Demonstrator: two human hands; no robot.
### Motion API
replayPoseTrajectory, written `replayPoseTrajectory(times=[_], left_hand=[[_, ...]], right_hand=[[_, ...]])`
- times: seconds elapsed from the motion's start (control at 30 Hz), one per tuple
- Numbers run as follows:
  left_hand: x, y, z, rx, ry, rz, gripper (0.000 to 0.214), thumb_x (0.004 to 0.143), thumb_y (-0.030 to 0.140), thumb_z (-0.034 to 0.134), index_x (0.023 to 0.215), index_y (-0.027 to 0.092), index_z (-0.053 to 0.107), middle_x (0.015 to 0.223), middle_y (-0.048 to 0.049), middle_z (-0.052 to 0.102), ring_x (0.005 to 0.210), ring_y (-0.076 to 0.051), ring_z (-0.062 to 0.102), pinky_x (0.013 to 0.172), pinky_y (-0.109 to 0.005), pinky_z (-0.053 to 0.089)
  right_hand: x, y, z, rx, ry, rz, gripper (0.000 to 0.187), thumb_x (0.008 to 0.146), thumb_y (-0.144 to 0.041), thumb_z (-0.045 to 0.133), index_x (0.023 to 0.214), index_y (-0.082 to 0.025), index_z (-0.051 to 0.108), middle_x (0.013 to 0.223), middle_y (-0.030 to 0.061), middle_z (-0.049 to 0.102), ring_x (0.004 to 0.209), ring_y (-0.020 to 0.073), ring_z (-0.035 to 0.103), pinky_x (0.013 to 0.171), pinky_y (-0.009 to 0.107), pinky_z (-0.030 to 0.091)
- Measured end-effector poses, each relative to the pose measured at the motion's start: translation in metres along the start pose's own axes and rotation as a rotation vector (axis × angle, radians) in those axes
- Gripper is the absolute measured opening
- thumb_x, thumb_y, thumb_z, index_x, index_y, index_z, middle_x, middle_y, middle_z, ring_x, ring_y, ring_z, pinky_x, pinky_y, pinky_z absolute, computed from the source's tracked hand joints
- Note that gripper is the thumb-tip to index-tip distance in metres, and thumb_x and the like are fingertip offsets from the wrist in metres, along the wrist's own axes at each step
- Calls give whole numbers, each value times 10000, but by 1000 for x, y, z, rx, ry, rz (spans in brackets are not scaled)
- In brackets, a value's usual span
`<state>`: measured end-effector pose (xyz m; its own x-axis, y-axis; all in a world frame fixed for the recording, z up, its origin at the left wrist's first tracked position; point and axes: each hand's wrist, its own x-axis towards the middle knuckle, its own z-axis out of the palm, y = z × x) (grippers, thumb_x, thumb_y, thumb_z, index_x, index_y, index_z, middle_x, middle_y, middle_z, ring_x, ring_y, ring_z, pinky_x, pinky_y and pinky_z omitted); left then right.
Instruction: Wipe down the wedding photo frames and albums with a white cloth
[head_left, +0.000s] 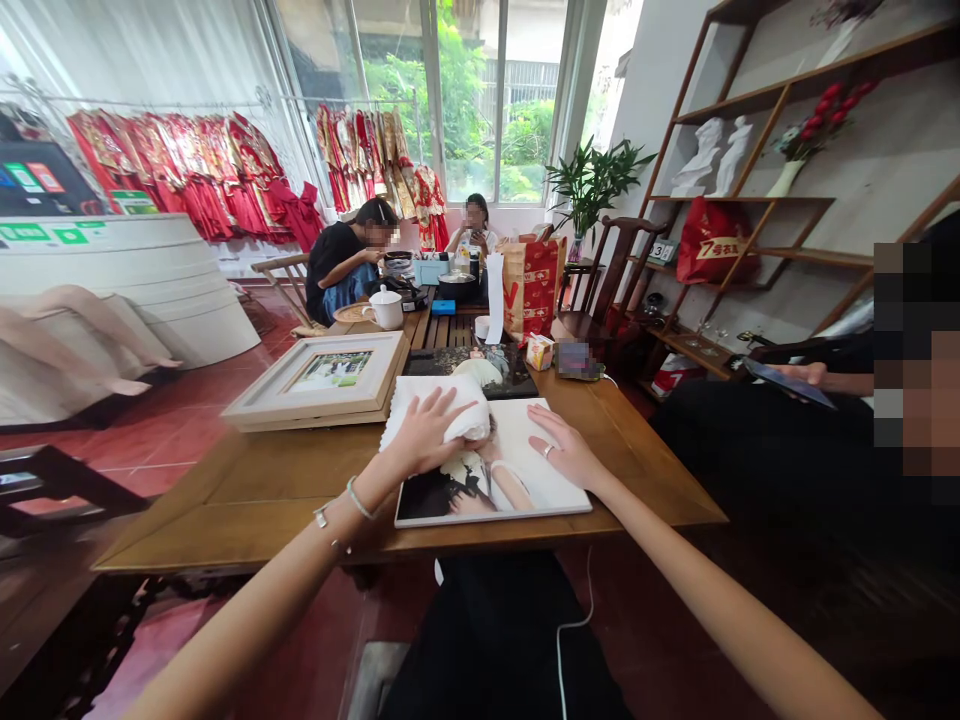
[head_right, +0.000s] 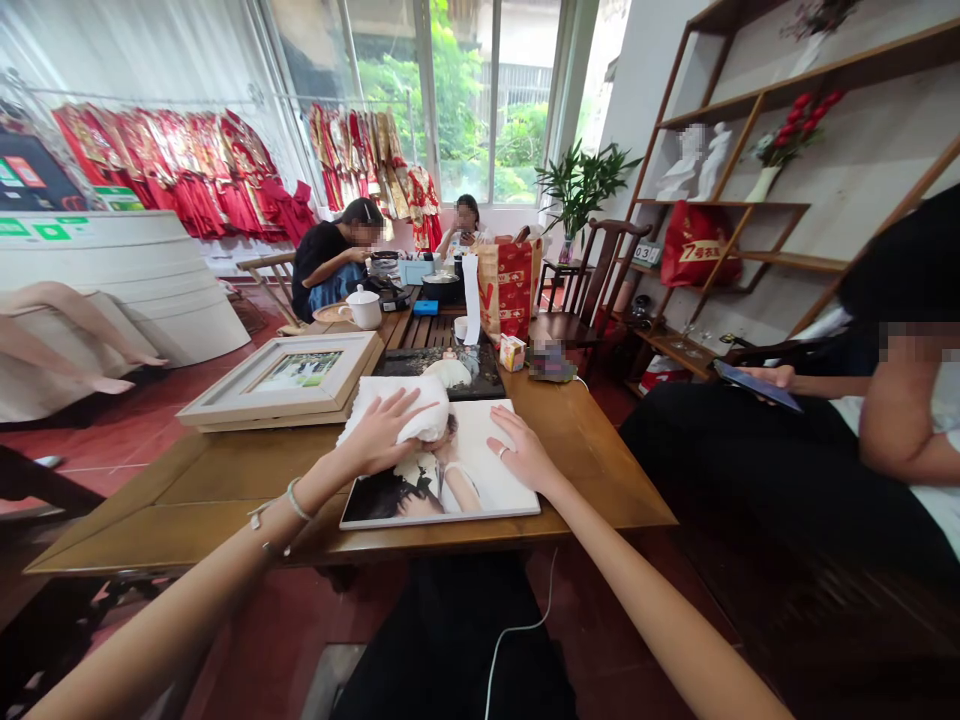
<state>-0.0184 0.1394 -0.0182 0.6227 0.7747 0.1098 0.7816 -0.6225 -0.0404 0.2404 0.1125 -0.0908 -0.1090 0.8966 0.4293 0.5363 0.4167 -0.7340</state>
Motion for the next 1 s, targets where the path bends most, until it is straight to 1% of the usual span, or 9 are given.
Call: replayPoseTrajectory(times=[0.1,0.2,0.3,0.4,0.53,0.63,0.77,0.87,1.0], left_hand=[[6,-5,3,14,27,-22,582,848,314,430,1415,303,297,1498,-81,252,1363,-329,198,1052,-550,188],[-3,2,2,-1,24,-36,573,851,336,425,1411,293,312,1491,-83,269,1360,-328,207,1052,-551,193],[-26,16,-3,-27,3,-18,591,839,329,433,1415,303,301,1502,-81,241,1368,-333,184,1056,-562,184],[-61,38,-7,-48,-29,20,675,793,345,495,1426,329,261,1524,-63,177,1383,-345,116,1063,-580,152],[-105,66,-10,-81,-61,52,783,748,451,541,1442,350,193,1538,-39,106,1388,-358,48,1071,-588,106],[-117,75,-12,-98,-75,54,790,752,514,525,1443,361,174,1539,-28,90,1387,-362,44,1073,-585,102],[-95,67,-13,-92,-62,9,711,782,425,519,1429,363,231,1528,-41,160,1383,-356,103,1067,-588,135],[-61,50,-11,-57,-45,-26,639,819,374,486,1421,337,274,1516,-69,205,1376,-350,148,1057,-585,168],[-12,17,-2,1,2,-39,552,878,385,403,1413,286,310,1496,-94,256,1363,-342,197,1049,-565,199]], right_hand=[[0,2,0,8,1,-1,443,800,-364,575,1218,-217,582,1339,108,515,1292,258,411,1107,484,263],[1,2,1,19,7,5,449,795,-364,583,1221,-223,578,1341,102,514,1293,257,410,1108,485,261],[1,1,1,17,11,11,437,796,-348,578,1213,-220,584,1334,102,521,1284,255,422,1105,481,271],[0,-1,2,10,15,22,429,795,-334,576,1203,-206,593,1336,109,517,1278,259,429,1103,481,279],[0,0,3,28,17,25,424,793,-339,581,1202,-229,593,1346,88,509,1287,260,416,1107,488,270],[0,1,2,32,1,14,430,791,-355,583,1202,-229,591,1348,89,508,1287,261,416,1106,492,269],[0,1,1,16,7,-6,421,796,-377,576,1190,-233,600,1325,93,529,1268,259,440,1097,490,290],[0,-1,0,-5,5,-15,416,804,-376,565,1188,-223,603,1315,104,536,1267,259,442,1095,486,295],[0,-1,-1,-13,-12,-13,429,809,-379,557,1201,-207,593,1325,116,525,1277,262,429,1095,491,286]])
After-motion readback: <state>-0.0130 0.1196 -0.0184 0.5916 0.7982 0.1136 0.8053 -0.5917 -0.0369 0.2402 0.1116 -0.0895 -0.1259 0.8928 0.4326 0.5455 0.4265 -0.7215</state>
